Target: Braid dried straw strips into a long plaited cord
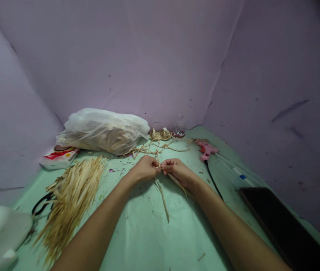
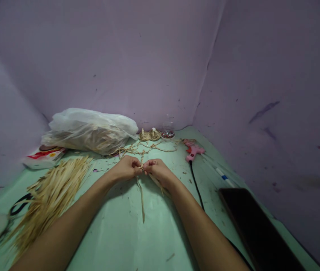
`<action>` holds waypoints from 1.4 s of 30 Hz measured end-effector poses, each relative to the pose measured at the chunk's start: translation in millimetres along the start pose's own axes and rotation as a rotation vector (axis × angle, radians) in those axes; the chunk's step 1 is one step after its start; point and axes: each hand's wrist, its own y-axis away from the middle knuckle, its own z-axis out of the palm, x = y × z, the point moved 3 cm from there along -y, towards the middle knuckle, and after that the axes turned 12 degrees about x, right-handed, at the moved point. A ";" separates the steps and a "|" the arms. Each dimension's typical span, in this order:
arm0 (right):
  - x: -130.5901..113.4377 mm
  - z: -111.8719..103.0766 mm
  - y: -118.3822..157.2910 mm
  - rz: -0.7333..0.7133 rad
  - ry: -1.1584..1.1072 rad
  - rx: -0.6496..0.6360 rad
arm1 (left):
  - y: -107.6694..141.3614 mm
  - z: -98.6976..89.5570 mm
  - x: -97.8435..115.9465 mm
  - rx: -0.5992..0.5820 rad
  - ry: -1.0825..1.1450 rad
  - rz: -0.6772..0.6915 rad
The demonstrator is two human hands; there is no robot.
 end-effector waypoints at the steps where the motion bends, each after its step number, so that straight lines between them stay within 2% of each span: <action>1: 0.1 -0.1 0.0 -0.002 -0.005 -0.003 | -0.2 -0.2 -0.2 0.008 -0.008 0.027; 5: 2.2 -1.2 -0.5 0.011 -0.020 -0.021 | -0.6 1.9 -1.8 -0.034 0.004 0.081; 10: 1.2 -3.5 0.1 -0.006 -0.031 -0.039 | 0.2 1.6 0.5 0.045 -0.105 0.184; 13: -0.6 -4.3 1.3 -0.019 -0.021 -0.041 | 0.5 3.2 -0.6 0.066 -0.092 0.169; 16: 0.1 -4.0 -0.2 -0.072 0.051 -0.048 | -0.8 6.3 -4.4 0.065 -0.058 0.094; 20: 3.4 -3.9 -6.8 -0.231 0.283 -0.005 | -3.5 9.2 -9.4 0.078 -0.058 -0.027; 27: -13.5 -3.9 1.3 -0.544 0.701 0.138 | -1.4 12.9 -11.1 -0.007 0.263 -0.306; 29: -20.3 -1.6 7.4 -0.551 0.843 0.191 | -0.6 13.9 -9.2 0.008 0.288 -0.345; 32: -28.9 3.6 17.1 -0.482 1.055 0.315 | 0.7 15.9 -6.1 0.028 0.316 -0.402; 35: -35.2 12.9 27.1 -0.445 1.205 0.388 | 2.3 17.3 -7.2 0.038 0.358 -0.517; 39: -35.7 30.7 36.5 -0.470 1.300 0.324 | 4.1 18.1 -12.6 -0.010 0.405 -0.668; 42: -32.0 42.6 40.2 -0.494 1.311 0.255 | 3.5 15.7 -14.3 -0.015 0.381 -0.655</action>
